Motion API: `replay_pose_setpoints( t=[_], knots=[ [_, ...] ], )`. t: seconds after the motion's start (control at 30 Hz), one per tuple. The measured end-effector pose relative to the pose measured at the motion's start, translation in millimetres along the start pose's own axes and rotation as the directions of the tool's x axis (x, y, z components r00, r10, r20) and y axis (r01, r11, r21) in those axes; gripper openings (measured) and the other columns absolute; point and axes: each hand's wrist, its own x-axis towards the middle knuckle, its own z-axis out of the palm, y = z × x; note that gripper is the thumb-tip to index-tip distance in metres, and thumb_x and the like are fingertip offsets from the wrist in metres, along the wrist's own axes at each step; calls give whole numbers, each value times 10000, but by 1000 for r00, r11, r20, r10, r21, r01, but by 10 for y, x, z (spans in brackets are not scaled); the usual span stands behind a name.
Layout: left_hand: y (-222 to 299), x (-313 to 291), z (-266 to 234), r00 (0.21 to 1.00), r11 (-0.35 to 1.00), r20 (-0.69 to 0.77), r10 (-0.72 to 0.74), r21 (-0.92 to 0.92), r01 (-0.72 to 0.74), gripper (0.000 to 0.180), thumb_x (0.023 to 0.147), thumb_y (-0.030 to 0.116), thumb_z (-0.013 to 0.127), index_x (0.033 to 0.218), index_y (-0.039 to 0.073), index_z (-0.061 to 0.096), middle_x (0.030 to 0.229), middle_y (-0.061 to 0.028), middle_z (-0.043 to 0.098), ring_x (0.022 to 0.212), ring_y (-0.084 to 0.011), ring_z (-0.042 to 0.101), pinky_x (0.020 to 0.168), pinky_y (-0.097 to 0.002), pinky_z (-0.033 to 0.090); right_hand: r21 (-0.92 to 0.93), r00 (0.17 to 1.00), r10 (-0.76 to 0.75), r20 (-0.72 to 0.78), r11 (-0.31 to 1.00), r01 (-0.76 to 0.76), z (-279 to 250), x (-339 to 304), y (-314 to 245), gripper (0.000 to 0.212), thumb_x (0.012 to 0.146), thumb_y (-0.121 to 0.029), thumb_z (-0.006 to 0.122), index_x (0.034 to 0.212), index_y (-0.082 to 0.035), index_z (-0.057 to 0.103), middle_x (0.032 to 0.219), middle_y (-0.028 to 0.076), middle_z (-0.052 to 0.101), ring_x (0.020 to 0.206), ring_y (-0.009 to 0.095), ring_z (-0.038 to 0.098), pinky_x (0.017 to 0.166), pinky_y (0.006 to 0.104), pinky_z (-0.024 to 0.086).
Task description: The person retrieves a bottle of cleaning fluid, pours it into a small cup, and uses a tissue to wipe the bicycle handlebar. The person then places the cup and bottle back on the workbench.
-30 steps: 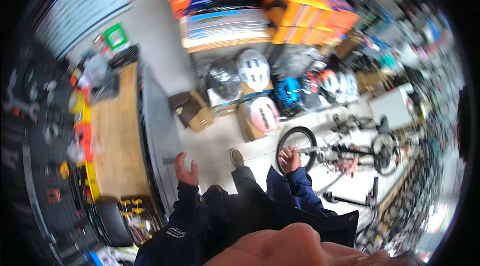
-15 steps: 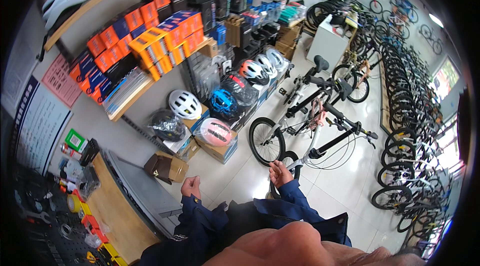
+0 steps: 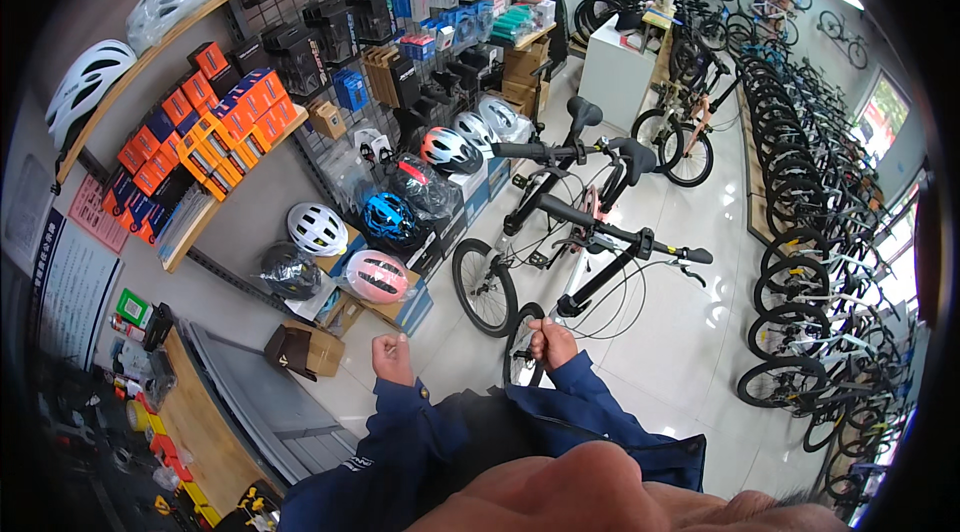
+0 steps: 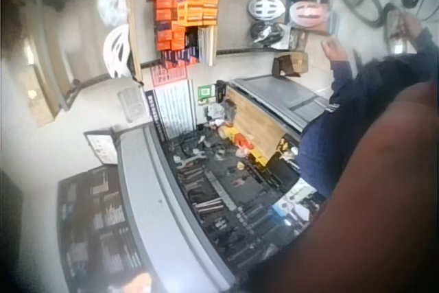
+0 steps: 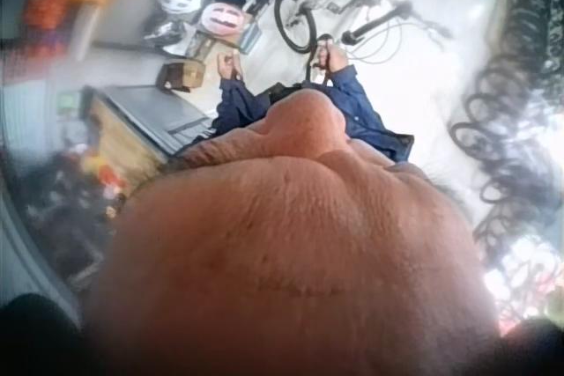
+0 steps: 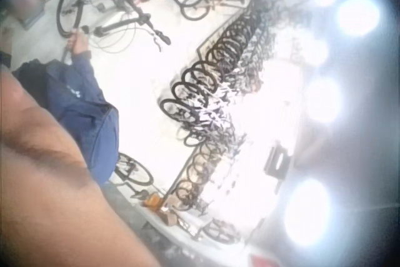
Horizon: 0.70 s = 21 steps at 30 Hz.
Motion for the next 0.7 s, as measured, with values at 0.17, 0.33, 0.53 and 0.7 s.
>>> replay_pose_setpoints(
  t=[0.17,0.33,0.53,0.7],
  knots=[
    [152,-322,414,1000,1000,20,-8,18,8,208,1018,102,694,1162,26,564,1081,-53,564,1004,-118,572,894,-271,534,50,996,53,70,997,-57,-246,-29,-186,436,1147,-303,441,1370,45,578,976,97,725,744,154,658,676,285,558],
    [244,-522,430,999,998,2,33,53,-33,218,1025,122,695,1178,33,568,1097,-58,584,1025,-118,581,886,-279,542,69,979,96,178,992,-110,-221,-18,-242,422,1069,-79,437,1484,-10,470,1270,131,707,919,174,685,756,280,564],
    [413,-668,133,997,993,-43,66,100,-61,217,1026,103,684,1193,35,563,1095,-51,615,1026,-130,604,890,-291,546,28,961,175,213,982,-185,97,-39,-107,417,1077,-143,541,1482,-58,492,1287,141,695,890,150,689,729,277,584],
    [578,-910,-180,980,989,-167,106,118,-87,171,1032,82,674,1161,46,568,1094,-38,613,1036,-129,591,903,-284,532,-54,896,316,311,947,-316,371,-61,70,363,1076,-162,557,1432,-92,538,1171,96,723,849,145,690,710,278,584]
  ],
)
